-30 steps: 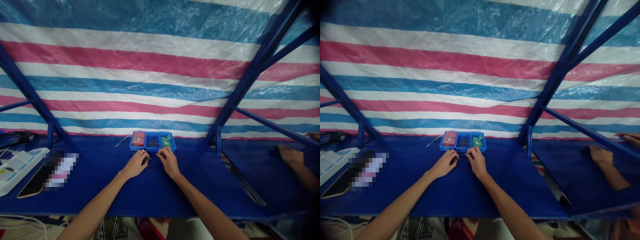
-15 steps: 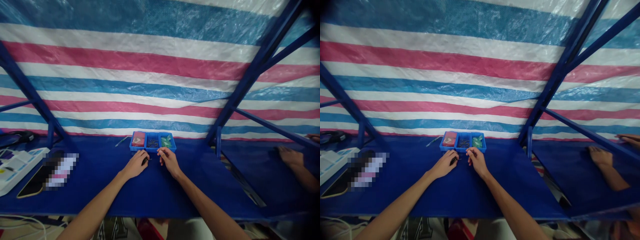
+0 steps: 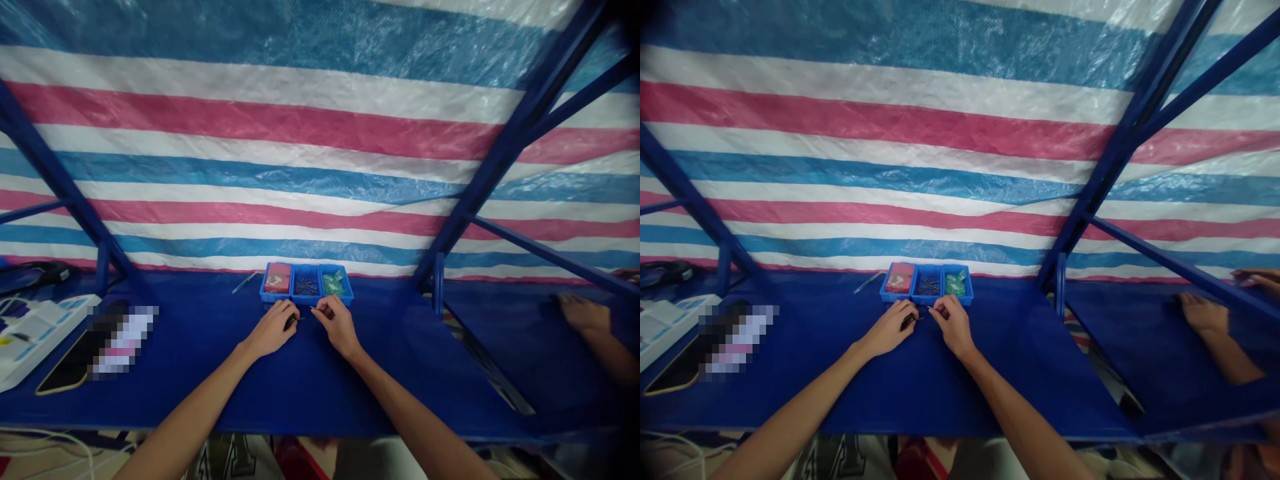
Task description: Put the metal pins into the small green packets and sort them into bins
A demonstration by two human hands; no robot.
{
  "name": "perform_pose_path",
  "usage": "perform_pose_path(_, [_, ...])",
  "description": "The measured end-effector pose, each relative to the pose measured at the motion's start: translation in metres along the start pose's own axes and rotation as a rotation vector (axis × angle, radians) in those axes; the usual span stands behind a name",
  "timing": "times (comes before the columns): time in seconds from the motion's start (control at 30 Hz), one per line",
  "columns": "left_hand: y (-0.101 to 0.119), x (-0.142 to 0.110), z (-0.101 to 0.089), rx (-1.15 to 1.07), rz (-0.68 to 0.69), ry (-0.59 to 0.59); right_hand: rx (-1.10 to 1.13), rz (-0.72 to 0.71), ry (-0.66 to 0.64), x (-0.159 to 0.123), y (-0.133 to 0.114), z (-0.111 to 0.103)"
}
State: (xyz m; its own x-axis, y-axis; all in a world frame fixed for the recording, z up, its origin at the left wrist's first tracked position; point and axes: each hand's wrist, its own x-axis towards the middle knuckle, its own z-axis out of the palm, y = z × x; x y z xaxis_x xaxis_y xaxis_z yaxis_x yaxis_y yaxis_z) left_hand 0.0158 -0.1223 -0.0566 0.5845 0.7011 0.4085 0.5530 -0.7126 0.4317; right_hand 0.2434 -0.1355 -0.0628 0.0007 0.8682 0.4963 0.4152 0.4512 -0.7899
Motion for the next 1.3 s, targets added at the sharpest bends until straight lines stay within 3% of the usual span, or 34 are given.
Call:
perform_pose_path(0.1, [-0.0006,-0.0002,0.0003,0.004,-0.003,-0.003,0.057,0.038,-0.009,0.0005,0.0000,-0.0006])
perform_pose_path(0.27, [-0.0010,-0.0002,0.0006,-0.005,-0.002,0.002,0.293,0.230,-0.066,0.0013,0.0022,0.0015])
perform_pose_path(0.4, [-0.0005,0.0001,0.0008,0.000,-0.002,0.009,0.403,0.247,-0.100,0.0029,0.0017,0.0022])
perform_pose_path(0.83, [0.0002,0.0000,-0.0005,-0.008,-0.007,-0.003,0.315,0.327,-0.076,0.0029,-0.0013,-0.0006])
perform_pose_path(0.97, [0.0014,0.0000,-0.0017,-0.013,0.002,-0.002,0.209,0.259,-0.041,0.0024,-0.0002,-0.0013])
perform_pose_path(1.17, [0.0002,0.0004,-0.0005,0.002,-0.002,0.000,-0.100,-0.021,-0.017,-0.0010,-0.0011,-0.0024])
perform_pose_path(1.3, [-0.0001,0.0002,-0.0002,-0.007,0.004,0.004,-0.067,-0.047,-0.030,-0.0022,-0.0015,-0.0031])
